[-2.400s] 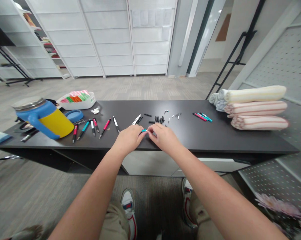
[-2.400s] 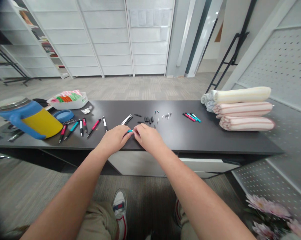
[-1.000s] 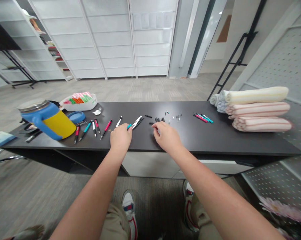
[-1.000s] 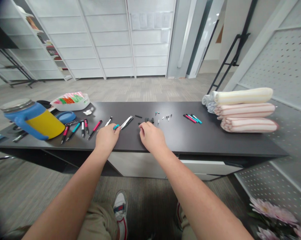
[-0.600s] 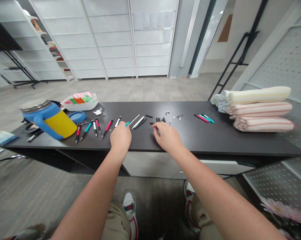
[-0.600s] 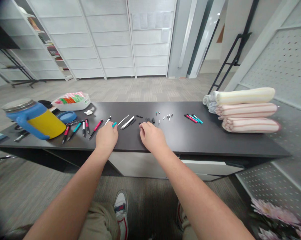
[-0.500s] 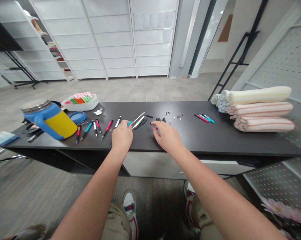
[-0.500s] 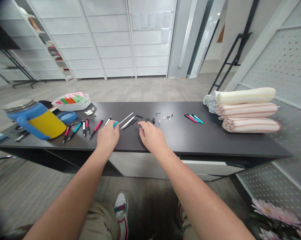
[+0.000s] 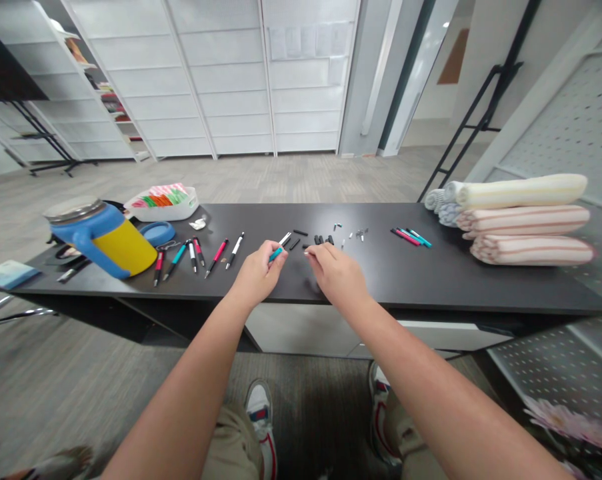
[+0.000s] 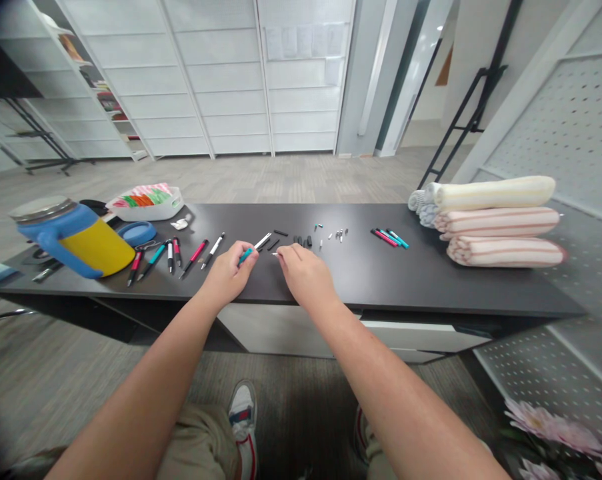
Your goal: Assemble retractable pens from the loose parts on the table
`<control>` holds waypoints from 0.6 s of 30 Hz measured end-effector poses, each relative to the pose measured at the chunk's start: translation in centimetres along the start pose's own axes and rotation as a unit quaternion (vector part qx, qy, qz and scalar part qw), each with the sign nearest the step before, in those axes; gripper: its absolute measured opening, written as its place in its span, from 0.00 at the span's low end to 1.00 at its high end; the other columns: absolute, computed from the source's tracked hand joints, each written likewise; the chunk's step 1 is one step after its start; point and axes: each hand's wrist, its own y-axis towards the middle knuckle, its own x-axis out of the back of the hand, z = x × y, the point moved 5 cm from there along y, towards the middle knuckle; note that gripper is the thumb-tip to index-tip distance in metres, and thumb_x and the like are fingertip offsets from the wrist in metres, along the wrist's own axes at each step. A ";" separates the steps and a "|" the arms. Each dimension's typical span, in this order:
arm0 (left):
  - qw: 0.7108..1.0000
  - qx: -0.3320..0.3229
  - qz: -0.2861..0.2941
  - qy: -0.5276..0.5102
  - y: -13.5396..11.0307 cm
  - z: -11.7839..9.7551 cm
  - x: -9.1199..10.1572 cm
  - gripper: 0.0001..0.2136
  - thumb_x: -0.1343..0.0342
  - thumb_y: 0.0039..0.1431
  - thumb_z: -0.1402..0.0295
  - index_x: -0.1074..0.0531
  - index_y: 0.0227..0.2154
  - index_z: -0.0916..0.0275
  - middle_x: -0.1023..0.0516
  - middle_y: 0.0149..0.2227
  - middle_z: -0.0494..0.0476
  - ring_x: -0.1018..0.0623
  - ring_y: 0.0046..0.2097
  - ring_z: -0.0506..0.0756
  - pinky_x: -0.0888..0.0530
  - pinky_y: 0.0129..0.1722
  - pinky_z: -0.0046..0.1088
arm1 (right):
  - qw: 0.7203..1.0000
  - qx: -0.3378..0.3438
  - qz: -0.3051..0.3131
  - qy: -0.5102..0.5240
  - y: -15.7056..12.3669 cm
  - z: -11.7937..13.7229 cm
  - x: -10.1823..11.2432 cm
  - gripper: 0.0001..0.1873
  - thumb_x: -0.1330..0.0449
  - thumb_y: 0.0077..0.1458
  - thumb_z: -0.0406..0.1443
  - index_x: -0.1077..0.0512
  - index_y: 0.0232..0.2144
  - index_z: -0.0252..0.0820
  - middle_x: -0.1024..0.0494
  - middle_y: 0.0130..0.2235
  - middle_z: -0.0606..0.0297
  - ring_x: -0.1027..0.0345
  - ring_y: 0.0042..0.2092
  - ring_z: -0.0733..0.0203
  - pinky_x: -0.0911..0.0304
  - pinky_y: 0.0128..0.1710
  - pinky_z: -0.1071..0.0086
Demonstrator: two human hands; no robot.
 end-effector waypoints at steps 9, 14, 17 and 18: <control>0.990 -0.085 0.063 0.088 0.3 -1.0 -1.5 0.15 0.60 0.78 0.60 0.30 0.43 0.59 0.21 0.40 0.60 0.22 0.41 0.59 0.30 0.41 0.35 | 0.875 -0.165 -0.050 0.452 0.0 -1.8 -0.8 0.16 0.40 0.69 0.51 0.26 0.46 0.47 0.17 0.40 0.64 0.31 0.28 0.65 0.36 0.26 0.69; 0.991 -0.083 0.049 0.091 0.3 -1.0 -1.3 0.14 0.59 0.78 0.61 0.29 0.43 0.59 0.21 0.40 0.59 0.22 0.41 0.59 0.31 0.40 0.35 | 0.862 -0.173 -0.070 0.472 0.1 -1.8 -0.8 0.16 0.39 0.68 0.51 0.27 0.44 0.46 0.18 0.39 0.64 0.33 0.26 0.66 0.38 0.24 0.70; 0.989 -0.089 0.063 0.098 0.3 -1.2 -1.3 0.13 0.57 0.78 0.62 0.29 0.44 0.59 0.20 0.41 0.59 0.22 0.41 0.59 0.31 0.39 0.35 | 0.858 -0.180 -0.057 0.477 0.1 -1.7 -0.8 0.17 0.39 0.68 0.52 0.27 0.44 0.46 0.18 0.39 0.63 0.33 0.26 0.66 0.38 0.23 0.70; 0.988 -0.091 0.070 0.099 0.3 -1.3 -1.4 0.13 0.57 0.77 0.62 0.29 0.44 0.59 0.20 0.42 0.59 0.21 0.41 0.59 0.31 0.39 0.35 | 0.860 -0.178 -0.044 0.476 0.1 -1.6 -0.9 0.17 0.39 0.68 0.52 0.27 0.44 0.46 0.17 0.40 0.63 0.32 0.26 0.66 0.37 0.24 0.70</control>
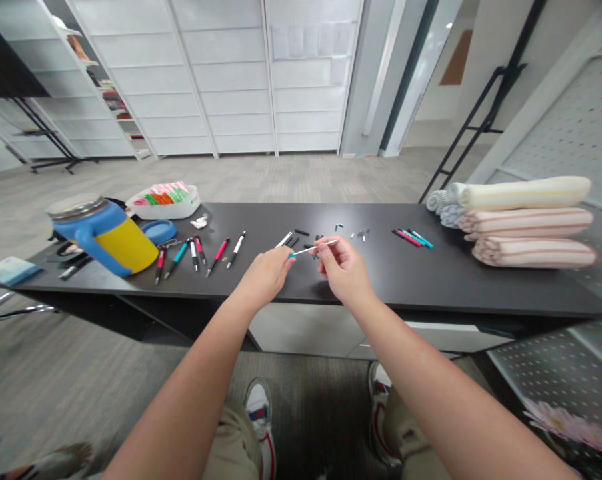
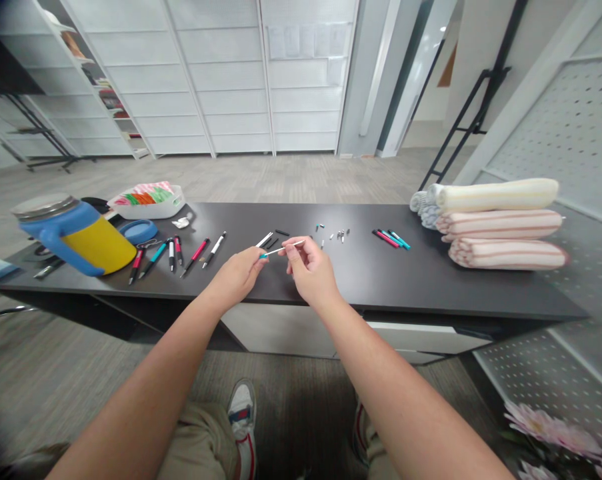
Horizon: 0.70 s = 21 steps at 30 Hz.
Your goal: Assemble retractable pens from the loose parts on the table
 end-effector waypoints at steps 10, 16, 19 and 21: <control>0.991 0.107 -0.070 0.030 -0.3 1.8 0.1 0.08 0.48 0.72 0.62 0.28 0.44 0.60 0.19 0.40 0.60 0.19 0.42 0.61 0.29 0.41 0.35 | 0.991 -0.054 0.039 -0.112 0.9 -1.7 -0.4 0.34 0.30 0.56 0.48 0.30 0.61 0.46 0.21 0.42 0.67 0.37 0.26 0.69 0.38 0.27 0.70; 0.981 0.160 -0.052 0.101 0.0 3.2 -0.3 0.09 0.44 0.69 0.60 0.25 0.38 0.59 0.17 0.39 0.63 0.19 0.42 0.63 0.27 0.42 0.36 | 0.992 -0.054 0.005 -0.113 0.7 -1.3 -0.1 0.28 0.32 0.58 0.48 0.29 0.56 0.44 0.26 0.36 0.72 0.41 0.24 0.70 0.42 0.26 0.70; 0.979 0.165 -0.050 0.110 0.1 3.2 -0.2 0.09 0.45 0.70 0.61 0.24 0.36 0.59 0.17 0.39 0.63 0.19 0.41 0.62 0.28 0.41 0.36 | 0.991 -0.049 0.012 -0.122 0.6 -1.2 -0.2 0.26 0.33 0.59 0.49 0.28 0.54 0.45 0.26 0.36 0.71 0.41 0.25 0.69 0.43 0.26 0.70; 0.980 0.170 -0.050 0.093 0.1 3.2 -0.1 0.09 0.45 0.70 0.62 0.24 0.36 0.59 0.18 0.38 0.63 0.20 0.40 0.62 0.29 0.40 0.35 | 0.990 -0.051 0.011 -0.130 0.6 -1.3 -0.2 0.24 0.34 0.60 0.50 0.27 0.53 0.44 0.26 0.36 0.71 0.40 0.25 0.69 0.42 0.27 0.70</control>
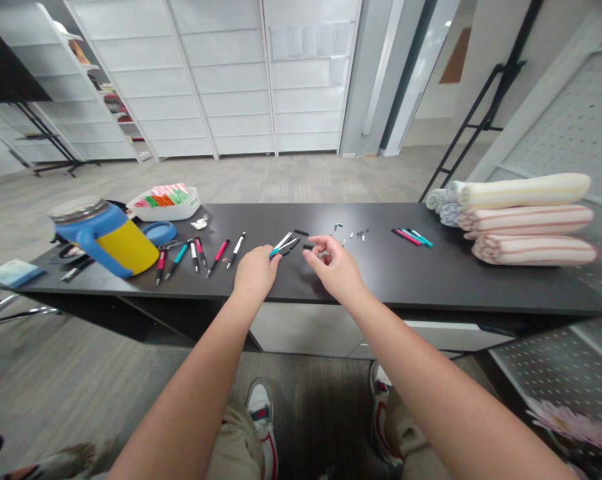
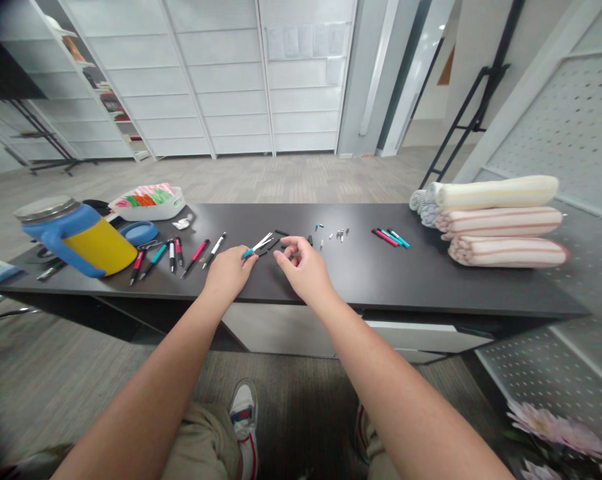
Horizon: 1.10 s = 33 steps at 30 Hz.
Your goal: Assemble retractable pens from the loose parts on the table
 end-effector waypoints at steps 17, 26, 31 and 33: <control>0.967 -0.048 0.034 -0.248 -0.7 -0.6 1.3 0.16 0.51 0.73 0.52 0.26 0.41 0.58 0.22 0.35 0.50 0.24 0.39 0.54 0.31 0.40 0.29 | 0.993 -0.042 0.037 0.101 0.6 -0.9 -0.2 0.18 0.32 0.58 0.51 0.19 0.41 0.44 0.18 0.33 0.65 0.36 0.26 0.66 0.41 0.26 0.69; 0.975 -0.051 0.044 -0.213 -0.6 -0.9 1.2 0.17 0.58 0.76 0.55 0.26 0.44 0.56 0.20 0.38 0.52 0.21 0.39 0.56 0.29 0.44 0.31 | 0.970 -0.066 -0.026 0.231 0.8 -0.9 0.3 0.23 0.29 0.53 0.53 0.23 0.41 0.43 0.17 0.37 0.63 0.39 0.25 0.69 0.45 0.22 0.71; 0.973 -0.072 0.056 -0.213 -0.8 -1.5 1.1 0.15 0.58 0.76 0.57 0.27 0.47 0.56 0.18 0.44 0.55 0.19 0.45 0.58 0.29 0.47 0.33 | 0.975 -0.070 -0.028 0.209 0.6 -1.1 0.2 0.19 0.28 0.53 0.50 0.26 0.35 0.43 0.20 0.33 0.65 0.38 0.26 0.68 0.43 0.24 0.71; 0.973 -0.073 0.061 -0.213 -0.8 -1.5 1.1 0.15 0.58 0.76 0.57 0.27 0.47 0.56 0.17 0.44 0.55 0.19 0.45 0.58 0.29 0.47 0.33 | 0.983 -0.062 -0.016 0.172 0.6 -1.2 0.1 0.18 0.29 0.54 0.48 0.26 0.34 0.43 0.21 0.31 0.66 0.36 0.27 0.67 0.40 0.26 0.71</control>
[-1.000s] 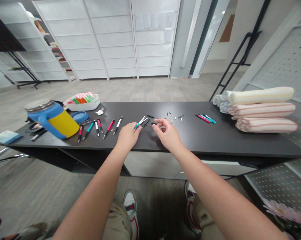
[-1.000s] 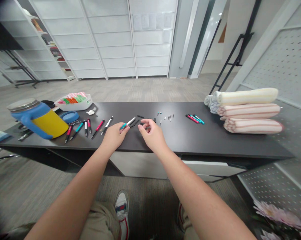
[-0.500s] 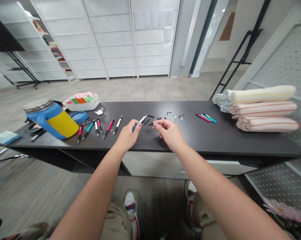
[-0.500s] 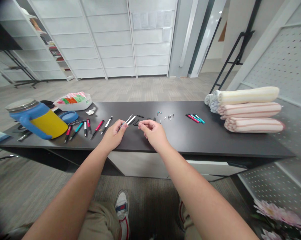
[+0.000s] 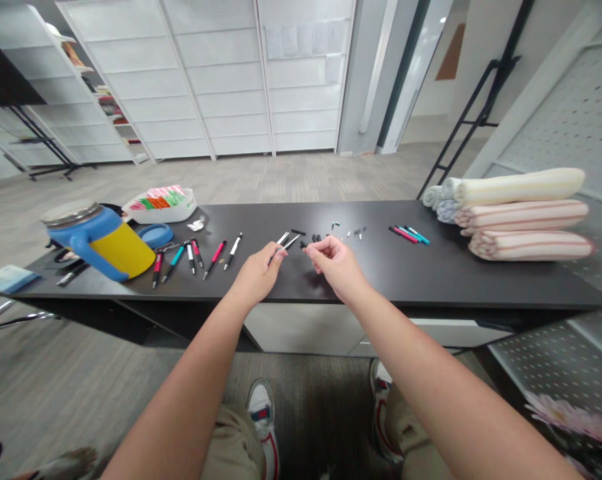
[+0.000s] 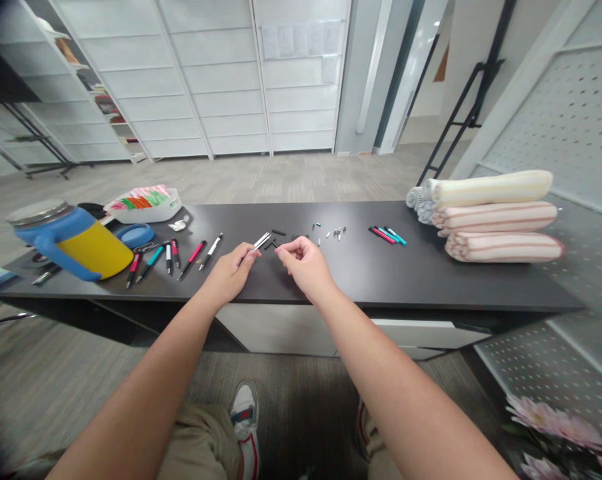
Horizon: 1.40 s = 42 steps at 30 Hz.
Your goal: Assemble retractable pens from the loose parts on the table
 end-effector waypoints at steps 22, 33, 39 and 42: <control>0.996 -0.013 0.033 0.077 -0.1 -0.4 -0.8 0.14 0.56 0.76 0.56 0.26 0.44 0.55 0.17 0.39 0.57 0.19 0.41 0.60 0.30 0.41 0.33 | 0.998 0.031 -0.045 0.038 0.8 -0.6 0.3 0.22 0.34 0.58 0.53 0.36 0.42 0.48 0.18 0.43 0.63 0.24 0.43 0.60 0.26 0.43 0.64; 0.995 -0.013 0.041 0.090 -0.1 -0.7 -0.7 0.15 0.55 0.76 0.57 0.26 0.43 0.56 0.18 0.39 0.56 0.19 0.41 0.60 0.30 0.41 0.32 | 0.995 0.047 -0.073 0.042 0.6 -0.1 0.8 0.21 0.32 0.56 0.51 0.28 0.41 0.44 0.24 0.36 0.67 0.30 0.34 0.64 0.31 0.34 0.68; 0.995 -0.018 0.035 0.096 -0.1 -0.6 -0.7 0.14 0.55 0.76 0.57 0.26 0.43 0.56 0.17 0.39 0.56 0.19 0.40 0.59 0.31 0.40 0.32 | 0.997 0.034 -0.063 0.026 0.6 -0.1 0.7 0.20 0.32 0.56 0.50 0.27 0.42 0.43 0.23 0.35 0.66 0.30 0.33 0.64 0.32 0.32 0.70; 0.995 -0.019 0.032 0.095 -0.1 -0.5 -0.7 0.14 0.55 0.76 0.58 0.26 0.43 0.56 0.17 0.39 0.56 0.19 0.41 0.59 0.31 0.40 0.32 | 0.996 0.038 -0.074 0.028 0.5 0.0 0.8 0.19 0.33 0.57 0.50 0.27 0.41 0.44 0.24 0.34 0.68 0.32 0.32 0.65 0.33 0.30 0.71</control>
